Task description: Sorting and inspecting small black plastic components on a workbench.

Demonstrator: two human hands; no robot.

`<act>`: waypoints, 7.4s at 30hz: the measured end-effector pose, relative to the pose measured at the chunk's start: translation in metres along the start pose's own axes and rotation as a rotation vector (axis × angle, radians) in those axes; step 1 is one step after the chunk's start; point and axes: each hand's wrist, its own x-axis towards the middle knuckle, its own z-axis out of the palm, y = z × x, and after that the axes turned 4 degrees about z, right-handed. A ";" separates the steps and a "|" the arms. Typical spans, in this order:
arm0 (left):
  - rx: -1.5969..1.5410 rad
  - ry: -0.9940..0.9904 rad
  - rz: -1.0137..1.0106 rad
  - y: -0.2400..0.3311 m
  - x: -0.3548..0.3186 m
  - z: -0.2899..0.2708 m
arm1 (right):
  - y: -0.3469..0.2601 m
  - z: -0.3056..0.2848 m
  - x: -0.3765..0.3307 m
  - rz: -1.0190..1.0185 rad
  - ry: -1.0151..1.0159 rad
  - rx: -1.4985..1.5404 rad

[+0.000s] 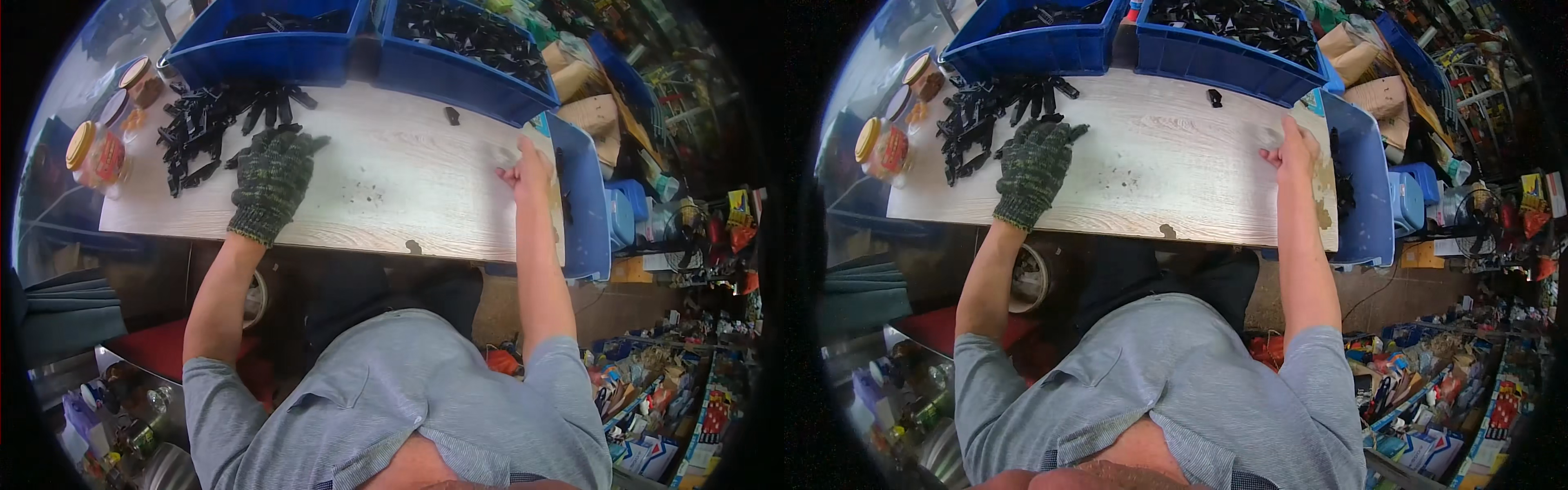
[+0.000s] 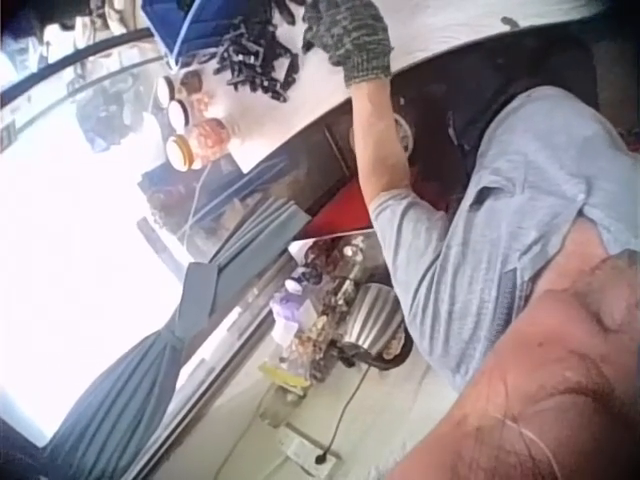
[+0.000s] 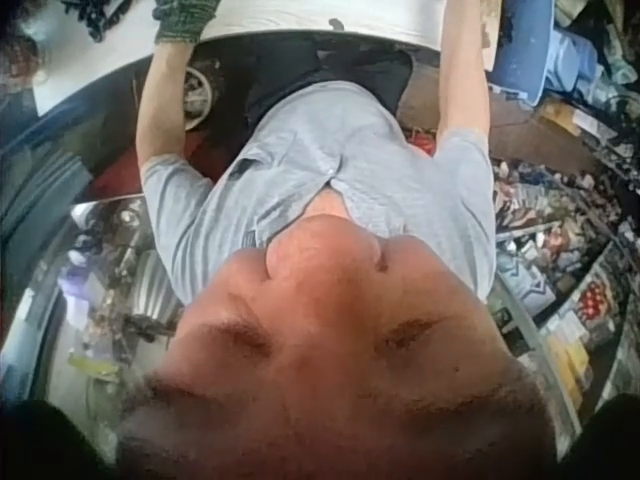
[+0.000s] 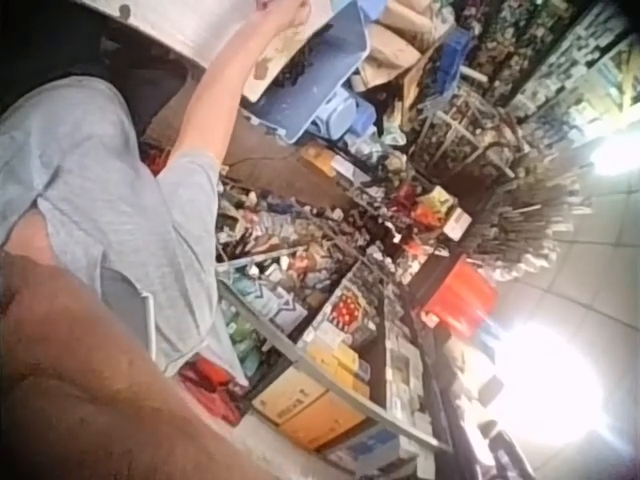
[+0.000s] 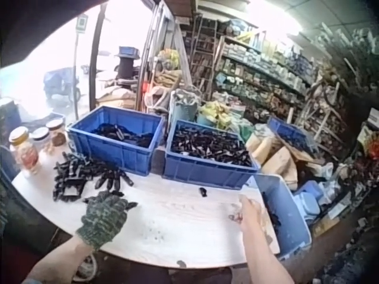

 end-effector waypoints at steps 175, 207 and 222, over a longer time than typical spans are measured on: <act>-0.964 0.104 -0.417 0.174 0.064 0.047 | 0.030 -0.072 -0.080 -0.058 -0.053 0.246; -0.188 -0.394 0.067 0.020 0.334 0.080 | 0.016 -0.027 0.026 -0.288 0.133 0.007; -0.122 -0.317 0.281 -0.008 0.326 0.104 | 0.029 -0.026 0.035 -0.386 0.185 -0.047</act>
